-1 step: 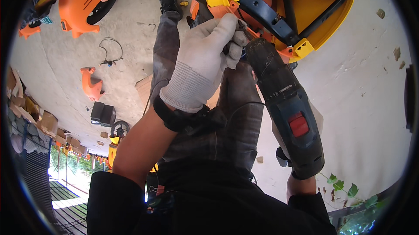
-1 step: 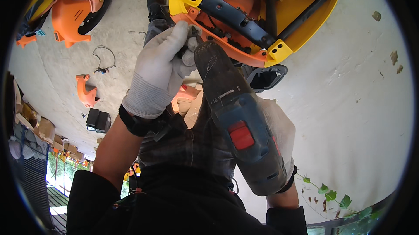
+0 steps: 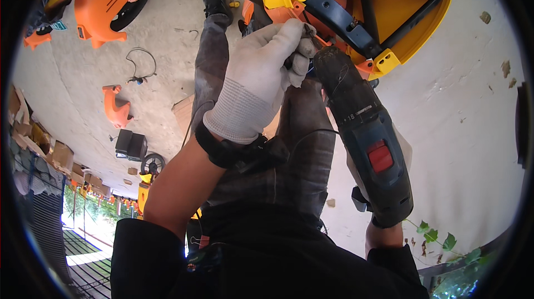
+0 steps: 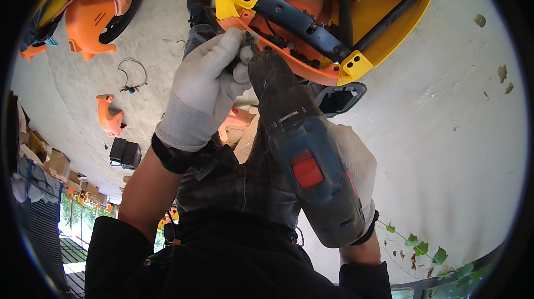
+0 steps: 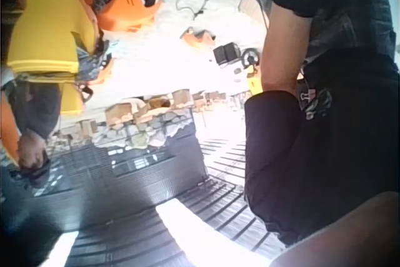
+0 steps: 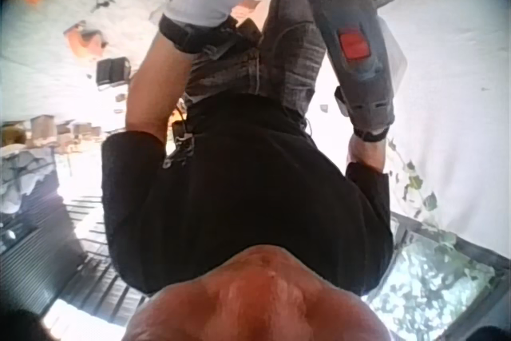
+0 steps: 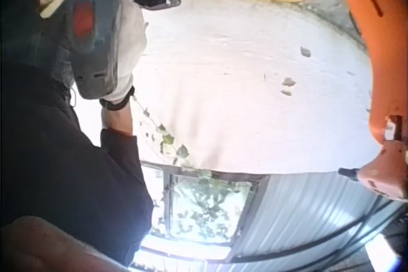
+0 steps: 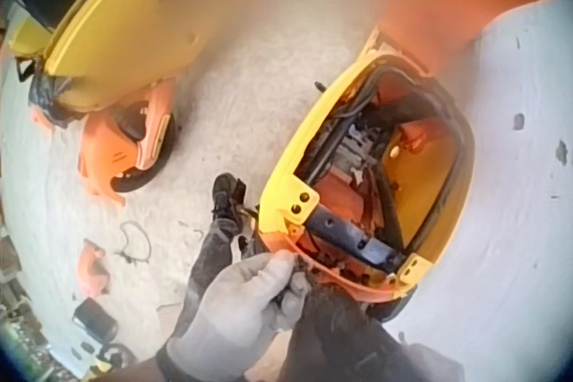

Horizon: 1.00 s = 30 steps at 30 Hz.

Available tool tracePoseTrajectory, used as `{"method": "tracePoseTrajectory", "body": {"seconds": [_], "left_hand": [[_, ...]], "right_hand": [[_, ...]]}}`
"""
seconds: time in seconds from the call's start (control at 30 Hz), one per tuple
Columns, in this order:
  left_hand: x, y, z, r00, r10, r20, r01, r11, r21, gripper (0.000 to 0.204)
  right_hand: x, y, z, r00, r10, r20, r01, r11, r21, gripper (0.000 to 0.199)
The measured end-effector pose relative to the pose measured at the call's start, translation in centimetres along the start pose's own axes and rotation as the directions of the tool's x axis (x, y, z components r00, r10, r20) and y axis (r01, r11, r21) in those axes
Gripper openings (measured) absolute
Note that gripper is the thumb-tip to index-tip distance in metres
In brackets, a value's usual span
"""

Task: The person uses a cordless drill to fasten screws into the yellow and orange plastic body panels of a scooter. They work on the side and rear sections, securing components to the frame before standing up and walking away from the partially assembled vehicle.

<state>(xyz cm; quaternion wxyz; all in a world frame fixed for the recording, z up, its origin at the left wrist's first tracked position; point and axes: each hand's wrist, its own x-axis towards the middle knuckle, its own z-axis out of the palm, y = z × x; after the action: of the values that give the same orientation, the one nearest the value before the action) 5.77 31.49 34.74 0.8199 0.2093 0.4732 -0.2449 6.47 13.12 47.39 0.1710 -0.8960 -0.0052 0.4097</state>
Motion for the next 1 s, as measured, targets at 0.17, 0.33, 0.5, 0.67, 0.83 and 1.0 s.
{"method": "tracePoseTrajectory", "body": {"seconds": [0.17, 0.33, 0.5, 0.67, 0.83, 1.0], "left_hand": [[-0.6, 0.5, -1.0, 1.000, 0.009, -0.012, -0.008, 1.000, 0.018, 0.024], [-0.6, 1.3, -0.9, 0.999, -0.027, 0.021, 0.027, 0.999, 0.018, 0.021], [-0.8, 1.5, -0.9, 0.997, -0.062, 0.035, 0.062, 0.998, 0.001, 0.020], [-0.9, 1.8, -0.8, 0.997, -0.060, 0.039, 0.058, 0.997, 0.040, 0.021], [-1.2, 2.0, -0.9, 0.992, 0.062, 0.108, -0.085, 0.971, 0.224, 0.022], [-1.5, 2.5, -0.8, 0.992, -0.009, 0.127, -0.016, 0.982, 0.189, 0.022]], "right_hand": [[1.3, 0.7, 0.6, 0.999, -0.027, 0.042, 0.026, 1.000, 0.010, 0.028], [2.4, -0.1, -0.3, 0.999, -0.013, 0.047, 0.012, 1.000, 0.022, 0.025], [2.8, -0.4, -0.2, 0.998, 0.053, 0.026, -0.057, 0.972, 0.228, 0.022], [3.5, -0.4, -1.2, 0.989, 0.097, 0.111, -0.112, 0.985, 0.133, 0.027], [3.7, -0.3, -2.2, 0.992, -0.026, 0.127, 0.039, 0.994, -0.100, 0.039], [4.6, -1.1, -3.5, 0.972, 0.018, 0.236, -0.019, 1.000, -0.002, 0.039]]}}
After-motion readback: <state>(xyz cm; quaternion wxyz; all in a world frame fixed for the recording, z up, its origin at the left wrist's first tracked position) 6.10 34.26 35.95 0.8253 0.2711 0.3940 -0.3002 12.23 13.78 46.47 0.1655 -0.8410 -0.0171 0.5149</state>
